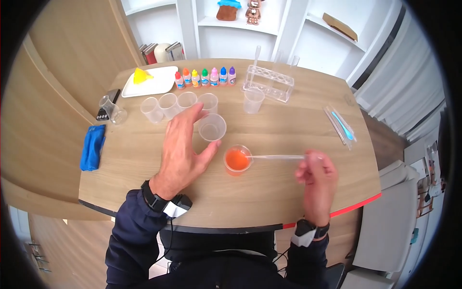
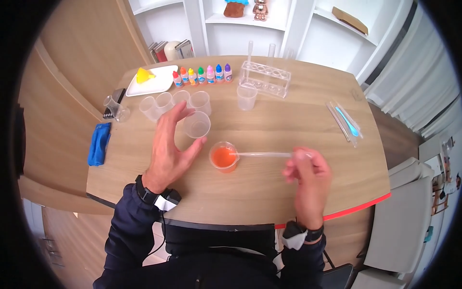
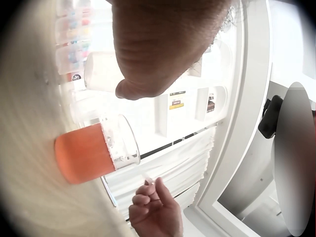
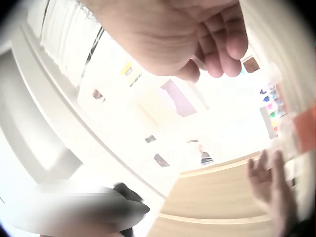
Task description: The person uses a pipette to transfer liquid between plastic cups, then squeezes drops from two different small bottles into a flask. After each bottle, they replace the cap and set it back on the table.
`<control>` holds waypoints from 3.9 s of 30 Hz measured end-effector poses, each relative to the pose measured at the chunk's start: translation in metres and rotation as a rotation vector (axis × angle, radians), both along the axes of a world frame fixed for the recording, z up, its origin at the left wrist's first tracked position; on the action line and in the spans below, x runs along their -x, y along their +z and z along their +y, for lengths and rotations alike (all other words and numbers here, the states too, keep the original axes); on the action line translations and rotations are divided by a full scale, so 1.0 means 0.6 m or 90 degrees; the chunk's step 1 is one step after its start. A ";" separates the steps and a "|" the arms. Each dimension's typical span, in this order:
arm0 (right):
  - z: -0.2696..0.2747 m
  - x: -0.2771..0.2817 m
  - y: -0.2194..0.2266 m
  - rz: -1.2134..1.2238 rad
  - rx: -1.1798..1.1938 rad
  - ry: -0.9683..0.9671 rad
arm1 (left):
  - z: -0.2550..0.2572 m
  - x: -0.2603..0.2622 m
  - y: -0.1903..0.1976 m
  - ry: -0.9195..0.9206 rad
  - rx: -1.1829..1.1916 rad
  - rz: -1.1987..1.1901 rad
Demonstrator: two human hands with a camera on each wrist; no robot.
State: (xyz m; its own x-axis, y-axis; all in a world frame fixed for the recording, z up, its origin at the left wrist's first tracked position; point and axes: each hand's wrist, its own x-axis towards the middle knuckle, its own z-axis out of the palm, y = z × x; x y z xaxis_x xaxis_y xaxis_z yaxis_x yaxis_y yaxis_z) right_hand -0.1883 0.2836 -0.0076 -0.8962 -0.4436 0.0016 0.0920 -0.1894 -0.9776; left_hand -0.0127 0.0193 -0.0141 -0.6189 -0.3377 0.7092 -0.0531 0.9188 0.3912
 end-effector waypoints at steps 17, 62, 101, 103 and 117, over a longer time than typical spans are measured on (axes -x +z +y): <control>0.066 -0.016 -0.049 -0.210 0.188 -0.042 | -0.005 0.013 0.010 -0.003 0.001 -0.054; 0.082 -0.029 -0.076 -0.148 0.183 -0.049 | 0.059 0.001 -0.002 -0.209 -0.264 -0.179; 0.124 0.005 -0.123 -0.110 0.226 0.055 | -0.038 -0.154 -0.013 -0.031 -0.369 -0.139; 0.099 -0.008 -0.123 -0.113 0.185 -0.081 | -0.037 -0.157 -0.003 -0.037 -0.380 -0.161; 0.096 -0.010 -0.120 -0.099 0.197 -0.053 | -0.304 -0.228 -0.018 0.450 -0.211 0.071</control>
